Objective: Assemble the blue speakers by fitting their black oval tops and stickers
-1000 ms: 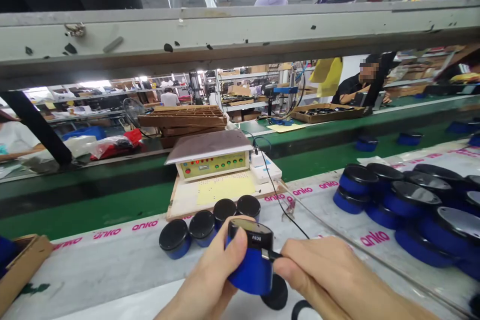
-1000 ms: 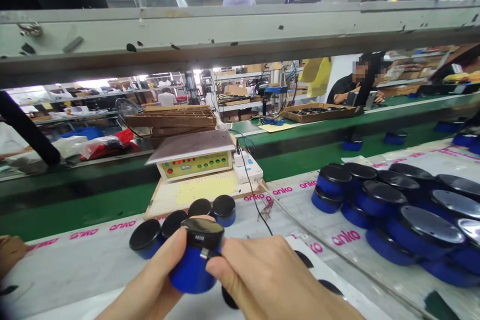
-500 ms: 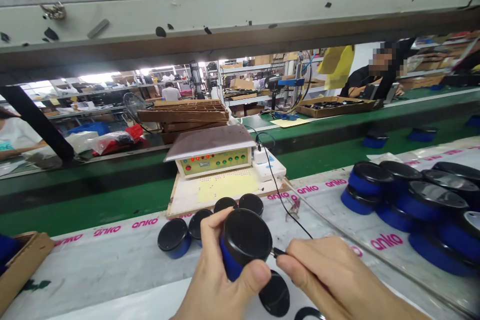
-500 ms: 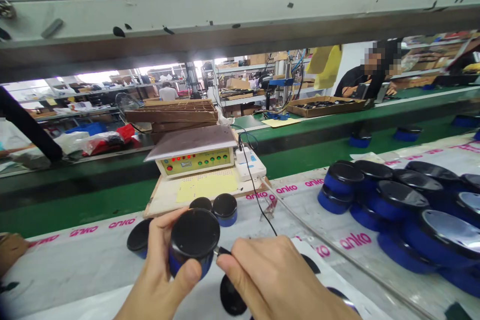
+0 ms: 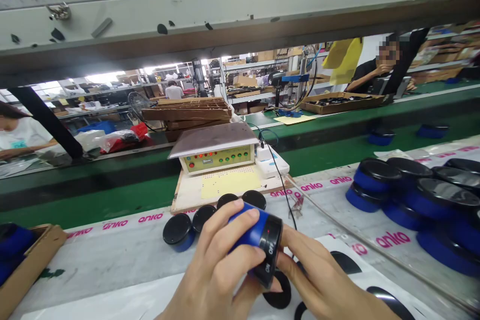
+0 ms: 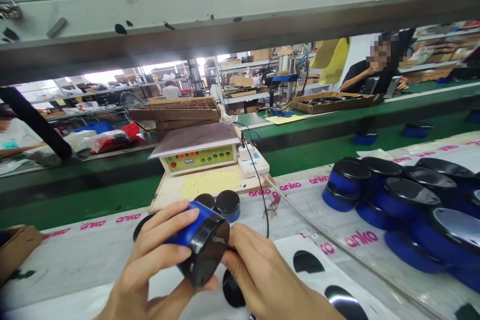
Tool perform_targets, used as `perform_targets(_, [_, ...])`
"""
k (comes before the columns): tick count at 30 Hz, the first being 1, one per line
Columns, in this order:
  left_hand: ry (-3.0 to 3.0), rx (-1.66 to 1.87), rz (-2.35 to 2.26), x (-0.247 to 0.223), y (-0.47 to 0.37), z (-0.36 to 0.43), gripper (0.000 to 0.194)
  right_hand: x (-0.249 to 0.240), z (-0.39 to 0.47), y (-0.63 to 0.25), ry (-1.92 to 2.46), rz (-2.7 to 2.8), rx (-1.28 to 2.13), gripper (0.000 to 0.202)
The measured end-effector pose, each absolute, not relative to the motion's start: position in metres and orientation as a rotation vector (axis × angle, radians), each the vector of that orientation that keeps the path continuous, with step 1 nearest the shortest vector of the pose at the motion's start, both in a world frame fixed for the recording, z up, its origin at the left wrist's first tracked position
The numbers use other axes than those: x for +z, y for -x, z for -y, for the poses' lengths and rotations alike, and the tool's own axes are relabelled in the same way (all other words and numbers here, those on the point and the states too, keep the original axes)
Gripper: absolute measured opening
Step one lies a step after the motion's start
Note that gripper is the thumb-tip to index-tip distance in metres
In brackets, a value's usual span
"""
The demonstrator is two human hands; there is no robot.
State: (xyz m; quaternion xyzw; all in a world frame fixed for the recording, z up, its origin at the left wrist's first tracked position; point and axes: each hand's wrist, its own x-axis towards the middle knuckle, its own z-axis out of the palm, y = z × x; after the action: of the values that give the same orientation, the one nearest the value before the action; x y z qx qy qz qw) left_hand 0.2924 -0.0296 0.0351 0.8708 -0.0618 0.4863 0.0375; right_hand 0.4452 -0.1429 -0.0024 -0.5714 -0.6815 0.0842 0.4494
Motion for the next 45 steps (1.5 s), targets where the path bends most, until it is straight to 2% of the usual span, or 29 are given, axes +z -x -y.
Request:
perform_targets(5, [-2.712, 1.562, 0.056, 0.036, -0.290, 0.033, 0.022, -0.009, 0.139, -0.445, 1.306, 1.723, 0.152, 0.026])
perform_targets(10, [-2.698, 1.453, -0.110, 0.031, -0.287, 0.034, 0.034, -0.012, 0.139, -0.444, 1.280, 1.682, 0.181, 0.028])
perform_targets(12, [-2.673, 1.359, -0.144, 0.030, -0.284, 0.034, 0.044, -0.011, 0.141, -0.443, 1.325, 1.694, 0.197, 0.022])
perform_targets(14, [-2.682, 1.179, -0.209, 0.032, -0.281, 0.032, 0.066, -0.008, 0.143, -0.443, 1.375, 1.756, 0.175, 0.016])
perform_targets(16, [-2.739, 0.961, -0.261, 0.038, -0.276, 0.030, 0.079, -0.004, 0.145, -0.443, 1.384, 1.878, 0.054, 0.021])
perform_targets(18, [-2.798, 0.898, -0.300, 0.046, -0.272, 0.025, 0.071, 0.003, 0.149, -0.445, 1.395, 1.990, -0.153, 0.027])
perform_targets(20, [-2.766, 1.129, -0.448, 0.054, -0.269, 0.019, 0.056, 0.015, 0.156, -0.452, 1.484, 1.984, -0.408, 0.024])
perform_targets(22, [-2.635, 1.329, -0.667, 0.057, -0.268, 0.014, 0.052, 0.029, 0.166, -0.463, 1.590, 1.838, -0.654, 0.016])
perform_targets(23, [-2.591, 1.302, -0.726, 0.055, -0.270, 0.012, 0.051, 0.037, 0.171, -0.470, 1.624, 1.747, -0.737, 0.014])
perform_targets(25, [-2.586, 1.013, -0.701, 0.044, -0.279, 0.013, 0.054, 0.050, 0.180, -0.482, 1.670, 1.603, -0.797, 0.015])
perform_targets(28, [-2.629, 0.611, -0.523, 0.016, -0.309, 0.019, 0.060, 0.056, 0.183, -0.499, 1.701, 1.624, -0.715, 0.022])
perform_targets(31, [-2.652, 0.550, -0.421, -0.007, -0.352, 0.022, 0.062, 0.040, 0.174, -0.516, 1.713, 1.699, -0.647, 0.028])
perform_targets(34, [-2.662, 0.558, -0.410, -0.014, -0.390, 0.017, 0.054, 0.017, 0.166, -0.535, 1.831, 1.608, -0.624, 0.035])
perform_targets(37, [-2.633, 0.549, -0.449, -0.003, -0.416, 0.011, 0.045, 0.001, 0.165, -0.551, 1.978, 1.532, -0.604, 0.037])
perform_targets(41, [-2.535, 0.599, -0.312, 0.030, -0.466, 0.025, 0.056, -0.013, 0.163, -0.552, 2.160, 1.595, -0.457, 0.029])
perform_targets(43, [-2.462, 0.574, -0.169, 0.040, -0.508, 0.044, 0.052, -0.021, 0.159, -0.545, 2.190, 1.720, -0.346, 0.021])
perform_targets(44, [-2.424, 0.521, -0.114, 0.040, -0.530, 0.053, 0.057, -0.026, 0.157, -0.541, 2.190, 1.786, -0.296, 0.017])
perform_targets(45, [-2.380, 0.458, -0.084, 0.038, -0.552, 0.062, 0.073, -0.031, 0.155, -0.538, 2.186, 1.846, -0.250, 0.015])
